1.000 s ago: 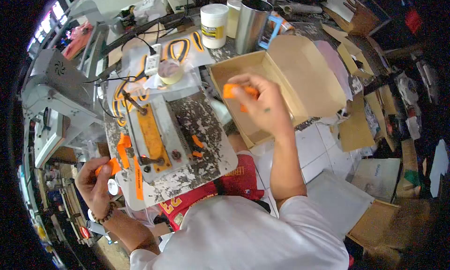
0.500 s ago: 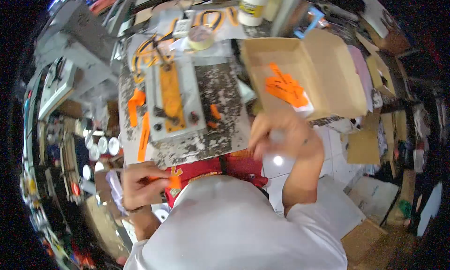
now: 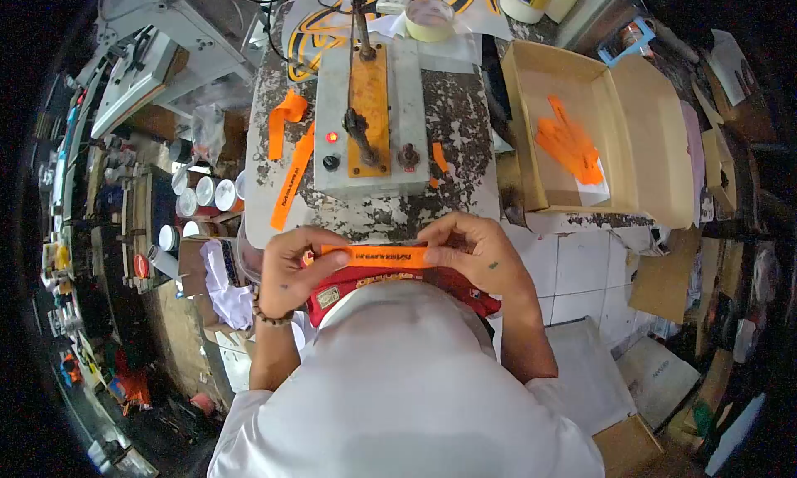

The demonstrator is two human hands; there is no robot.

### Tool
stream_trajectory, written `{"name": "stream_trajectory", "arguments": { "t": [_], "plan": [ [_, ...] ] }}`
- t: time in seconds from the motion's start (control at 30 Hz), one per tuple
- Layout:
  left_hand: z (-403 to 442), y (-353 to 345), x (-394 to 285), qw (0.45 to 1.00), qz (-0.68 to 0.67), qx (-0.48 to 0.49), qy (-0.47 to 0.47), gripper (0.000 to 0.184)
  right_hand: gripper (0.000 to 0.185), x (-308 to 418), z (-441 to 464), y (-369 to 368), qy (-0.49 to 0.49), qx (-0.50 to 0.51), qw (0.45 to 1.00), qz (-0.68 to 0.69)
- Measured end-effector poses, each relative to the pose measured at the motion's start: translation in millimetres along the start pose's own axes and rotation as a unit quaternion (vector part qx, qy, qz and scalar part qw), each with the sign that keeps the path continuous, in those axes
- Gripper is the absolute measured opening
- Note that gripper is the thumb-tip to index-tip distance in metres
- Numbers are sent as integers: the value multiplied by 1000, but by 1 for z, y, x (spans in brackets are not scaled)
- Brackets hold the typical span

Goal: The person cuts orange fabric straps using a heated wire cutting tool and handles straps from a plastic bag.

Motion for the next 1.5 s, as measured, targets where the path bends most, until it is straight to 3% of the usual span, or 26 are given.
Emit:
{"name": "stream_trajectory", "arguments": {
  "t": [0.17,0.43,0.9,1.03,1.1,1.17,1.23,1.3,1.33,1.4,1.5],
  "plan": [
    [-6,2,10,990,-127,-43,40,16,21,-8,-1,0,3,-26,1000,11],
    [-14,12,29,977,-167,-111,65,17,20,-3,-1,-8,19,-41,998,43],
    [-16,17,23,971,-223,-79,41,19,24,-6,2,-8,18,-15,1000,14],
    [-8,10,10,976,-214,-34,34,20,35,2,9,-13,20,66,997,-24],
    [-1,-2,-9,981,-188,51,-9,19,40,13,13,-23,26,97,994,-50],
    [6,-10,-28,980,-187,68,-29,18,48,29,17,-32,175,115,970,-127],
    [13,-13,-58,978,-24,150,-141,18,48,42,9,-39,191,115,969,-105],
    [19,-15,-88,971,8,128,-204,18,39,64,0,-41,185,105,974,74],
    [20,-15,-104,960,37,103,-257,18,28,81,-2,-40,215,68,972,65],
    [26,-16,-135,926,79,62,-364,18,24,119,-2,-33,248,32,968,15],
    [45,-9,-167,894,105,4,-436,16,15,167,18,-20,358,-78,927,-76]
  ]
}}
Point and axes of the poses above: each hand's wrist, its own z-axis towards the middle knuckle, its own y-axis out of the back of the hand, x = y × z, the point moved 2 cm from there along z, towards the middle knuckle, and after that the axes turned 5 degrees about -z, right-handed, at the moved point
